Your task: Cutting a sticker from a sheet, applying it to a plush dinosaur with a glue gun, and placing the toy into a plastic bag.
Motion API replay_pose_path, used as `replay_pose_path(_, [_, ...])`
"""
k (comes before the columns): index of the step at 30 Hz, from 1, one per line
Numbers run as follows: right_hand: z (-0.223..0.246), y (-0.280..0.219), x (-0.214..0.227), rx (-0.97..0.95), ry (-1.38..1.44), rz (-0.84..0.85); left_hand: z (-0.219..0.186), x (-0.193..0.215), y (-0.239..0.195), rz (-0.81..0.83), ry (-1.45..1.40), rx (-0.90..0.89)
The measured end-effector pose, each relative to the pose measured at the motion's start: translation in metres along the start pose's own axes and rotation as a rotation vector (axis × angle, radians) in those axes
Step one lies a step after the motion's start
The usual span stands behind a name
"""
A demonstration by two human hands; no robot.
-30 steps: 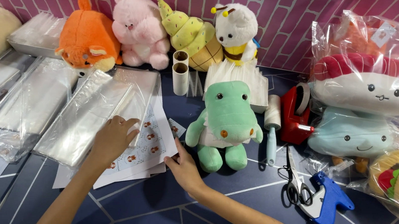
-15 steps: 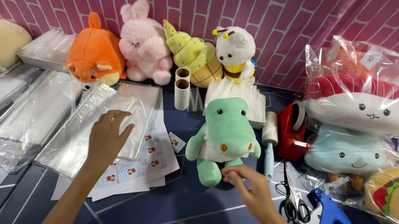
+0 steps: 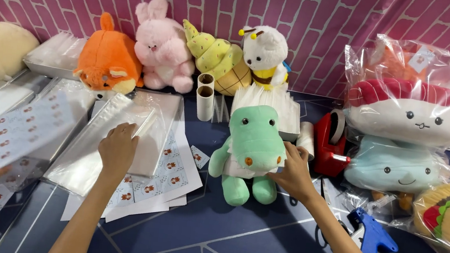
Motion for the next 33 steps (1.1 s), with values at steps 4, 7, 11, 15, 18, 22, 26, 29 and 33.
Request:
replay_pose_path(4, [0.008,-0.006,0.01,0.006,-0.061,-0.107,-0.007,0.002,0.0,-0.052,-0.006,-0.035])
replay_pose_path(7, [0.012,-0.019,0.028,0.008,-0.072,-0.182,-0.012,0.009,-0.002,-0.08,0.005,-0.056])
replay_pose_path(11, [-0.009,-0.034,0.032,-0.036,0.0,-0.206,-0.014,0.027,-0.003,-0.12,-0.018,-0.073])
replay_pose_path(15, [-0.024,-0.034,0.026,-0.074,0.016,-0.177,-0.005,0.029,-0.002,-0.152,-0.106,-0.045])
replay_pose_path(18, [-0.004,-0.033,0.036,-0.084,-0.023,-0.102,0.014,0.031,0.003,-0.08,-0.315,0.015])
replay_pose_path(22, [0.011,-0.032,0.044,-0.087,-0.052,-0.058,0.041,0.04,0.006,-0.201,-0.316,0.006])
replay_pose_path(26, [0.014,-0.032,0.052,-0.073,-0.018,-0.028,0.075,0.046,-0.003,-0.103,-0.178,0.202])
replay_pose_path(29, [0.02,-0.03,0.064,-0.089,0.006,-0.009,0.096,0.031,-0.004,0.011,-0.16,0.285])
replay_pose_path(33, [0.017,-0.03,0.082,-0.156,0.02,-0.003,0.088,0.036,-0.003,0.042,-0.14,0.29])
Point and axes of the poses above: each hand's wrist, its own y-axis towards the middle knuckle, its own x-axis out of the back of the hand, z = x × y, the point moved 10 cm from there along y, towards the middle knuckle, and after that the axes turned 5 degrees about y, right-handed, at the moved point
